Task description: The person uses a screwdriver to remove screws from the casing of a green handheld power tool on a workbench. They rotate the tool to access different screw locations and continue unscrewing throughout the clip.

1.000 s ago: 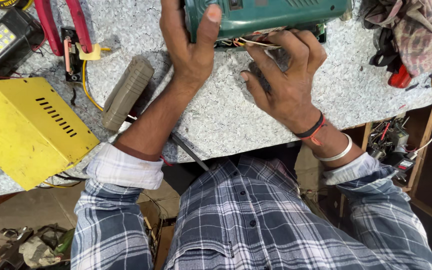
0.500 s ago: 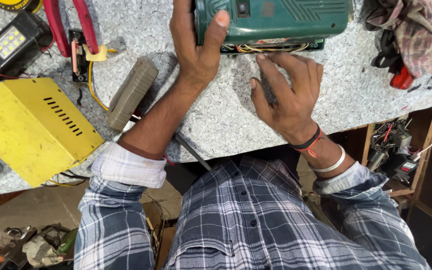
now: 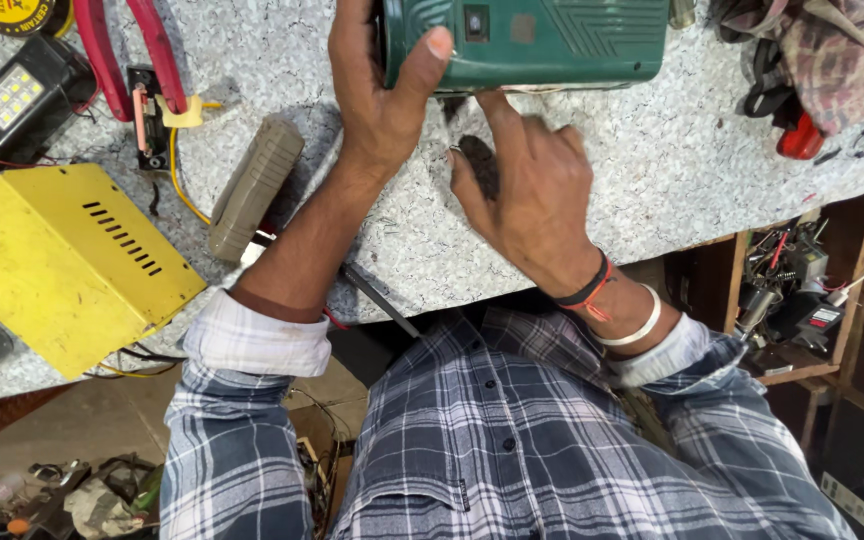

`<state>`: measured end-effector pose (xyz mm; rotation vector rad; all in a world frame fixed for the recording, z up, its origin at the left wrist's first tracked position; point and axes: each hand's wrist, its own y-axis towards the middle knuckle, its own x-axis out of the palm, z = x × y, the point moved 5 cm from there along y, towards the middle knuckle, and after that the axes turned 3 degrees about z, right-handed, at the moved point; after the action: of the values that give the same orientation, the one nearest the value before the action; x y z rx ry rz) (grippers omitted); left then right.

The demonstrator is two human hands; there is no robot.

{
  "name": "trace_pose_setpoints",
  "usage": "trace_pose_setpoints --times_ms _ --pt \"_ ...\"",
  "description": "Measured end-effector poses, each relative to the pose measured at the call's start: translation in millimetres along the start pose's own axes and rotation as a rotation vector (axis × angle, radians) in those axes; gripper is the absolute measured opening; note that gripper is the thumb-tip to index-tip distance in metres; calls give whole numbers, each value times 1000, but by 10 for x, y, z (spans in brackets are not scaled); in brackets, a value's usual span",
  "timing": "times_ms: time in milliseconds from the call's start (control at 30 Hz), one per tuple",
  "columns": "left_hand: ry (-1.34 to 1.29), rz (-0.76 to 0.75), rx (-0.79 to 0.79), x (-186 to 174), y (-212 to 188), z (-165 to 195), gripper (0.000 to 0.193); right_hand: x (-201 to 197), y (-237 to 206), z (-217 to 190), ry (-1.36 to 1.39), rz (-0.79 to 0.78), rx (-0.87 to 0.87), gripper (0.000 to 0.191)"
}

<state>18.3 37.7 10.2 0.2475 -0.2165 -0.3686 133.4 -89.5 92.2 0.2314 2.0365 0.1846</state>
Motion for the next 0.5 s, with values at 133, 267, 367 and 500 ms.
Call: trace_pose_setpoints --times_ms 133,267,367,500 --pt "-28 17 -41 10 2 4 53 -18 52 -35 -51 -29 -17 61" --pt "-90 46 -58 -4 23 9 52 -92 28 -64 -126 -47 -81 66" --pt "-103 88 -37 -40 75 10 52 -13 -2 -10 -39 -92 -48 70" --pt "-131 83 -26 -70 87 15 47 37 -96 103 220 -44 -119 64"
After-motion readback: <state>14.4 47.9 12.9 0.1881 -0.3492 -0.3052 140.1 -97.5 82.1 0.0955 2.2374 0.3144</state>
